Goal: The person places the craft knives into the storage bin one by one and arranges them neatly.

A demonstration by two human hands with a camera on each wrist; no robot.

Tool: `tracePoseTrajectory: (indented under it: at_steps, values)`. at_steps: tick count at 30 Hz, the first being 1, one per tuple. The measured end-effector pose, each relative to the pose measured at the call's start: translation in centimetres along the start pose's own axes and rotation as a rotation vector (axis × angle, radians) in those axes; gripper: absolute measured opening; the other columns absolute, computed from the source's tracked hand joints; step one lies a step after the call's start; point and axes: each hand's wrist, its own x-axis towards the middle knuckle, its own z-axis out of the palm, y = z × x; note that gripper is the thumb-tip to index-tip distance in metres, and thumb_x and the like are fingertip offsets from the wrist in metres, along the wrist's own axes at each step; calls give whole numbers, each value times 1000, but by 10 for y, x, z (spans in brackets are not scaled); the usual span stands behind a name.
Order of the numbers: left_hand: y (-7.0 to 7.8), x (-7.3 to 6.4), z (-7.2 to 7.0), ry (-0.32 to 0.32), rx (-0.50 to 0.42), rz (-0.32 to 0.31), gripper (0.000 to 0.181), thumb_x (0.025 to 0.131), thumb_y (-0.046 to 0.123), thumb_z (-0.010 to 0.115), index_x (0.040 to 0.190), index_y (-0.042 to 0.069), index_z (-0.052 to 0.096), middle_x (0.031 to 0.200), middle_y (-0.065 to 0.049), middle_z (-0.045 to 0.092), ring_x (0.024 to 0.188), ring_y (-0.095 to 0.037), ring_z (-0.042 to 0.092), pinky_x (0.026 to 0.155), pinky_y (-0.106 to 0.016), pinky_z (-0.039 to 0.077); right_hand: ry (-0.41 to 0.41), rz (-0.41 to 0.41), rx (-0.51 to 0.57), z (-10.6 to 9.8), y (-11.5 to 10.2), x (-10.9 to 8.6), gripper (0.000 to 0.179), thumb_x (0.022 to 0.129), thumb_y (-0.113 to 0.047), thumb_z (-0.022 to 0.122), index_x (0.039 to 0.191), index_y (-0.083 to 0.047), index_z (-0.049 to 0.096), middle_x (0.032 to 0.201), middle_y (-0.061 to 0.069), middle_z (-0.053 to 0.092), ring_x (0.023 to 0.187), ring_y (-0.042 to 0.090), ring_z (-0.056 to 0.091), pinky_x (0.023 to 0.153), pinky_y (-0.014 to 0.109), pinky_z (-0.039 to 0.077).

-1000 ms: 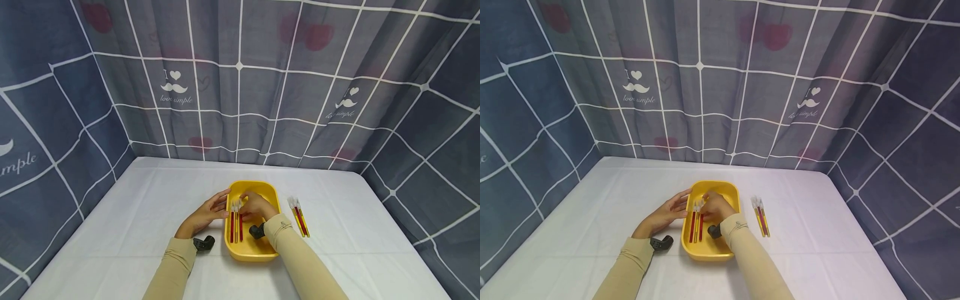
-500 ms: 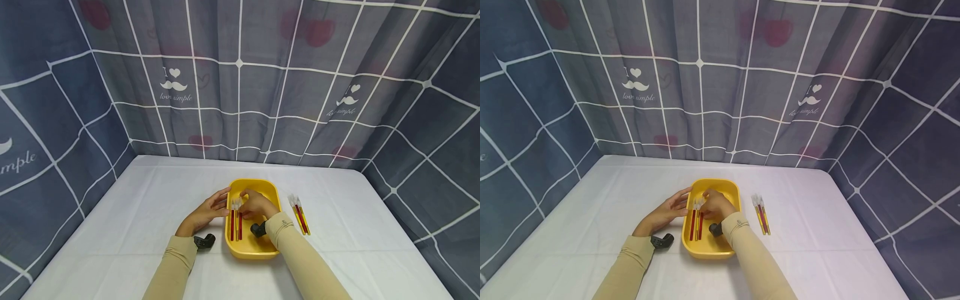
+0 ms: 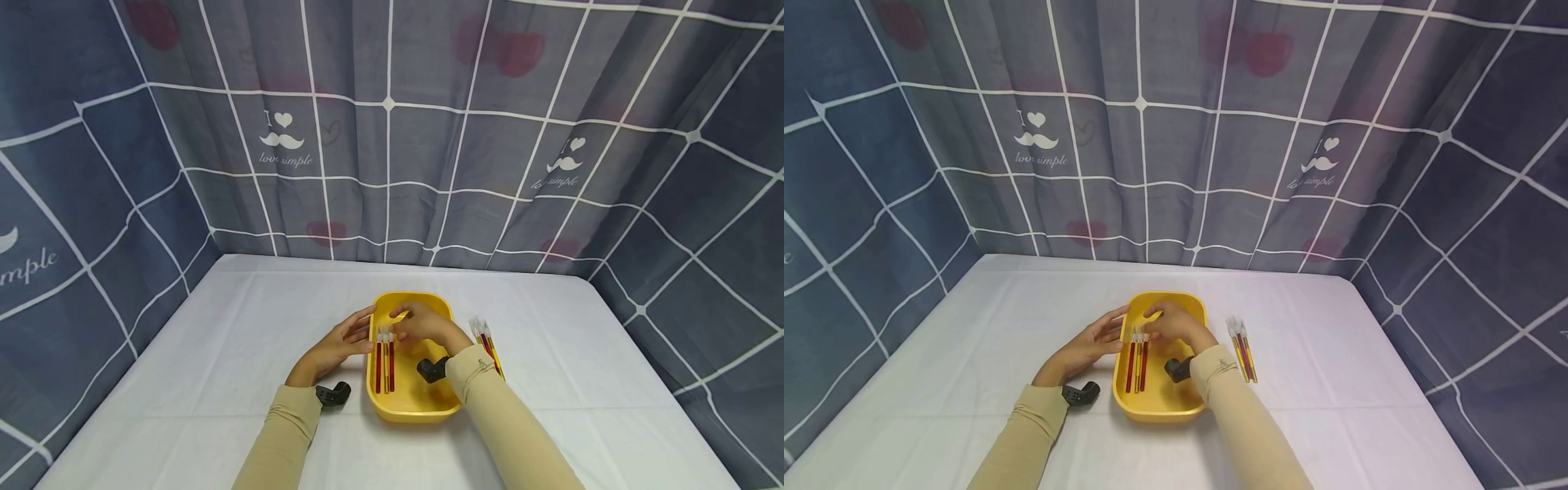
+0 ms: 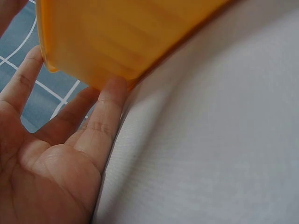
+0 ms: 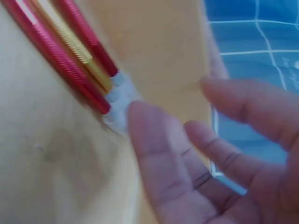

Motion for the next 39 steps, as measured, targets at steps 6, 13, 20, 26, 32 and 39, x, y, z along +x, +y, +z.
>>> tracePoseTrajectory:
  at_steps: [6, 13, 20, 26, 32, 39]
  values:
    - [1, -1, 1, -12, -8, 1, 88, 102, 13, 75, 173, 10, 23, 173, -29, 25, 159, -48, 29, 125, -56, 35, -44, -112, 99, -14, 0, -8, 43, 101, -3, 67, 141, 11, 58, 104, 17, 67, 102, 41, 72, 96, 51, 63]
    - [1, -2, 2, -6, -2, -4, 87, 103, 12, 75, 173, 9, 24, 173, -30, 25, 159, -49, 30, 126, -58, 33, -39, -175, 217, -25, -2, -22, 45, 106, -2, 64, 147, 14, 53, 110, 15, 72, 95, 23, 69, 88, 37, 64]
    - [1, -2, 1, -13, -14, 8, 88, 102, 12, 76, 173, 8, 23, 173, -30, 25, 159, -49, 29, 126, -57, 33, -45, -206, 369, -32, 0, -35, 41, 109, -2, 59, 146, 12, 52, 102, 3, 70, 94, 17, 68, 84, 27, 61]
    - [0, -1, 1, -11, -18, 11, 89, 102, 11, 77, 173, 8, 23, 173, -30, 24, 159, -49, 29, 126, -55, 35, -6, -238, 403, -40, 3, -48, 31, 107, -1, 64, 138, 3, 63, 102, 3, 68, 94, 19, 67, 85, 28, 62]
    - [0, 0, 1, -5, -15, 13, 89, 101, 12, 77, 173, 8, 24, 173, -29, 25, 159, -48, 30, 126, -55, 34, 53, -270, 416, -50, 11, -58, 28, 104, 3, 66, 131, -1, 67, 104, 6, 67, 94, 18, 68, 89, 29, 62]
    - [-1, 1, 0, -10, -12, 10, 89, 102, 11, 77, 173, 9, 24, 174, -28, 25, 158, -47, 31, 124, -50, 38, 123, -306, 457, -59, 28, -65, 25, 100, 5, 68, 122, -6, 71, 105, 5, 67, 93, 19, 69, 86, 28, 62]
